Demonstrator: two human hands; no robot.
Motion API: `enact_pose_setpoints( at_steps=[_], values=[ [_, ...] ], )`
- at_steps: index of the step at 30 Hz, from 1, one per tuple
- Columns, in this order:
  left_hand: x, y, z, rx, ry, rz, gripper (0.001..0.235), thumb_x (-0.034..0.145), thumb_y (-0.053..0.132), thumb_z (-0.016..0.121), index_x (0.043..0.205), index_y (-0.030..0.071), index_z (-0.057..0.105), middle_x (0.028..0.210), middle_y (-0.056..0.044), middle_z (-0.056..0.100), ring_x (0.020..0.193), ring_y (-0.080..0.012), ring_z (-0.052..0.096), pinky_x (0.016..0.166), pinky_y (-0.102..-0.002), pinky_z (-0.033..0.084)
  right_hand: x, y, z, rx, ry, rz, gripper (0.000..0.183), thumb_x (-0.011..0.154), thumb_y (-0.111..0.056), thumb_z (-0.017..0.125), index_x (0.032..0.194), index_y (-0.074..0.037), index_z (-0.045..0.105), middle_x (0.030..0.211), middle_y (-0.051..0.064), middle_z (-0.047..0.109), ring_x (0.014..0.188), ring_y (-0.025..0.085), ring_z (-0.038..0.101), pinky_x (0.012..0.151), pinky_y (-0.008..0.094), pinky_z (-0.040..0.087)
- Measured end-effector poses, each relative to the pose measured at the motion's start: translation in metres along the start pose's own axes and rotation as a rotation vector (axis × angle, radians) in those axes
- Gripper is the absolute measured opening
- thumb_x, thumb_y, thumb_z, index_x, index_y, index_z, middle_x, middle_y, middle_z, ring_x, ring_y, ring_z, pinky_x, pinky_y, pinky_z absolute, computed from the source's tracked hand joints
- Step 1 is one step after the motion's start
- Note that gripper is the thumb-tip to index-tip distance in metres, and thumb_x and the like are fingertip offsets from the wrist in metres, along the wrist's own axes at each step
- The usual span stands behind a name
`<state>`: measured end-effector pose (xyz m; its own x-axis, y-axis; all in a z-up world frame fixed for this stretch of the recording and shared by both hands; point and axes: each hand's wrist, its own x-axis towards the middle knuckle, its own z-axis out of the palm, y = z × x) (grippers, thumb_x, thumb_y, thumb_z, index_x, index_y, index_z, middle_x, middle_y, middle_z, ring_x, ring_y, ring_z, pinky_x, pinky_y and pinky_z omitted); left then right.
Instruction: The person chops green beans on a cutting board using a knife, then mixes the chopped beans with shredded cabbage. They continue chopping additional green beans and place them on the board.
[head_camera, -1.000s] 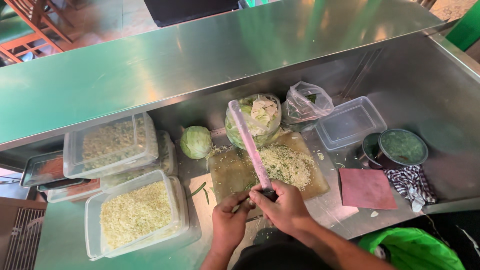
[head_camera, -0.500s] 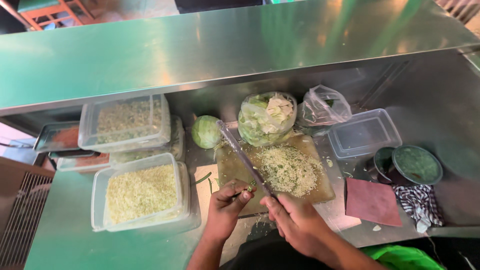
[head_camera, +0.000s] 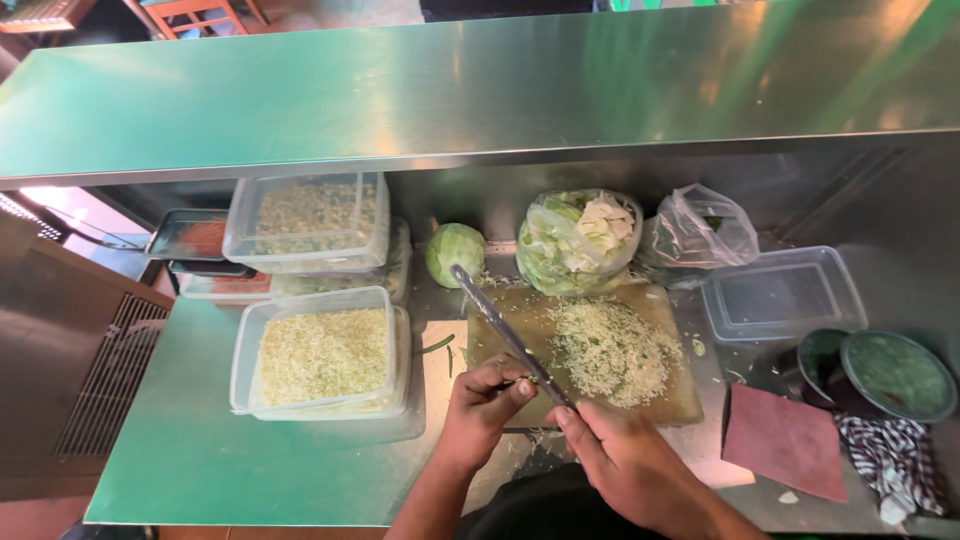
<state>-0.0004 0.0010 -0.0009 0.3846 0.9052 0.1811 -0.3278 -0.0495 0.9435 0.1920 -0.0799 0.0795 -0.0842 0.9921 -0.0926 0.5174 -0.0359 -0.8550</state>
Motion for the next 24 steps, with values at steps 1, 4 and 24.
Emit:
enact_pose_setpoints(
  at_steps=[1, 4, 24],
  values=[
    [0.001, 0.000, 0.000, 0.008, -0.001, 0.006, 0.007, 0.094, 0.001, 0.071, 0.099, -0.002, 0.074, 0.097, -0.006, 0.068, 0.093, -0.0137, 0.062, 0.085, -0.028, 0.049, 0.000, 0.001, 0.001, -0.010, 0.004, -0.015, 0.027, 0.099, -0.026, 0.054, 0.102, -0.005, 0.069, 0.070, 0.009, 0.072, 0.064, 0.022, 0.072, 0.061, 0.038, 0.055],
    [0.003, -0.004, 0.000, 0.019, -0.004, 0.020, 0.007, 0.094, 0.000, 0.071, 0.099, -0.002, 0.074, 0.097, -0.007, 0.069, 0.093, -0.0140, 0.062, 0.085, -0.028, 0.050, -0.002, 0.003, 0.005, -0.071, 0.029, -0.033, 0.026, 0.100, -0.026, 0.054, 0.098, -0.003, 0.067, 0.073, 0.012, 0.071, 0.067, 0.028, 0.071, 0.061, 0.041, 0.053],
    [0.008, -0.006, -0.003, -0.154, -0.020, -0.028, 0.009, 0.089, -0.002, 0.073, 0.098, -0.003, 0.074, 0.103, -0.003, 0.065, 0.097, -0.0130, 0.061, 0.090, -0.028, 0.048, 0.004, 0.005, 0.008, -0.051, 0.049, -0.136, 0.027, 0.101, -0.026, 0.057, 0.098, -0.002, 0.069, 0.074, 0.011, 0.070, 0.066, 0.023, 0.070, 0.060, 0.039, 0.053]
  ],
)
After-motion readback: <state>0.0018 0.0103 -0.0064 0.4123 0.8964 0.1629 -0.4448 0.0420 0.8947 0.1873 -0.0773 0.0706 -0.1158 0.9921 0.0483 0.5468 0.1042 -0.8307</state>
